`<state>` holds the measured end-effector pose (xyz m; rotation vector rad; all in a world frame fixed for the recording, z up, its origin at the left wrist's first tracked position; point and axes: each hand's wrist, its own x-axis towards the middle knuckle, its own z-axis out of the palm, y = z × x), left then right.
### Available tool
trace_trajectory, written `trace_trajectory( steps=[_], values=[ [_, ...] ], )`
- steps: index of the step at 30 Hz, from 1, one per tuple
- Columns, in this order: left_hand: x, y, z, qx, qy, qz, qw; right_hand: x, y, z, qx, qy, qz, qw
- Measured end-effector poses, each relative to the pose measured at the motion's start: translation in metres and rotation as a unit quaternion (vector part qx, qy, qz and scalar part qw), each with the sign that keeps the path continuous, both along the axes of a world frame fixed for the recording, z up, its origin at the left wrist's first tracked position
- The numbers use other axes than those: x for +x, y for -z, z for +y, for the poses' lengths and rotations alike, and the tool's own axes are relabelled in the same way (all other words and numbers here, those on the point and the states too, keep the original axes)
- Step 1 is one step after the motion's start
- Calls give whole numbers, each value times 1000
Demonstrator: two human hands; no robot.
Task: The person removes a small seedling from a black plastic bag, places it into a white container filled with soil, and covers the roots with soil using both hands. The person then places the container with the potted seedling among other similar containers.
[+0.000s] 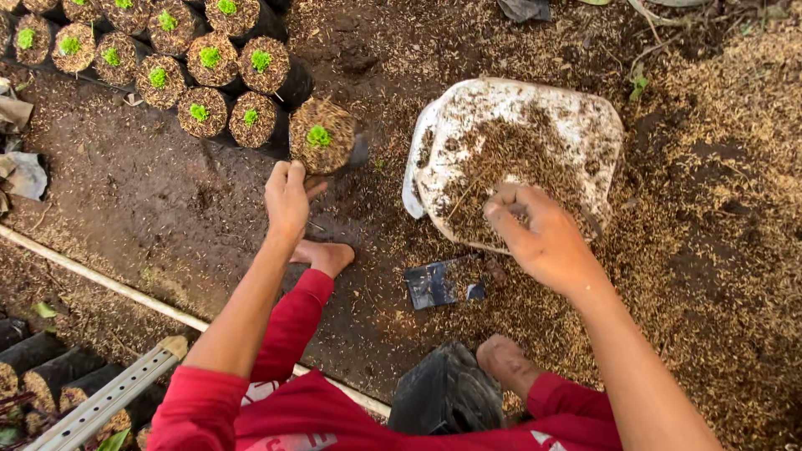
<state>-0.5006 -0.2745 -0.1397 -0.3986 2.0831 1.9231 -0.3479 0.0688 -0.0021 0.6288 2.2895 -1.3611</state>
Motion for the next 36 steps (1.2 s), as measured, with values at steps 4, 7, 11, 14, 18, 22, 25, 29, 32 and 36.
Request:
trace_trajectory(
  steps=[4, 7, 11, 14, 18, 22, 25, 29, 32, 36],
  values=[
    [-51, 44, 5, 26, -73, -18, 997, -21, 9, -6, 26, -16, -48, 998],
    [-84, 73, 12, 17, -128, -22, 991, -30, 16, -9, 21, -6, -74, 997],
    [-104, 96, 17, 58, -225, -58, 971, -33, 23, -10, 45, -16, -29, 998],
    [-102, 102, 24, 71, -249, -88, 962, -29, 22, -4, 51, -1, -53, 997],
    [-69, 89, 43, -88, -273, -150, 946, -16, 12, 11, 47, 32, -124, 991],
    [7, 68, 94, -241, 48, 233, 941, 2, -8, 43, 78, 90, -102, 988],
    [45, 56, 134, -287, 355, 367, 811, 22, -21, 69, 83, 129, -35, 988],
    [82, 50, 196, -440, 485, 328, 681, 57, -35, 97, 35, 202, -6, 979],
    [123, 39, 228, -472, 482, 303, 673, 85, -46, 115, 25, 231, 23, 972],
    [209, 24, 288, -430, 527, 253, 688, 112, -50, 133, 16, 238, 33, 971]
  ],
)
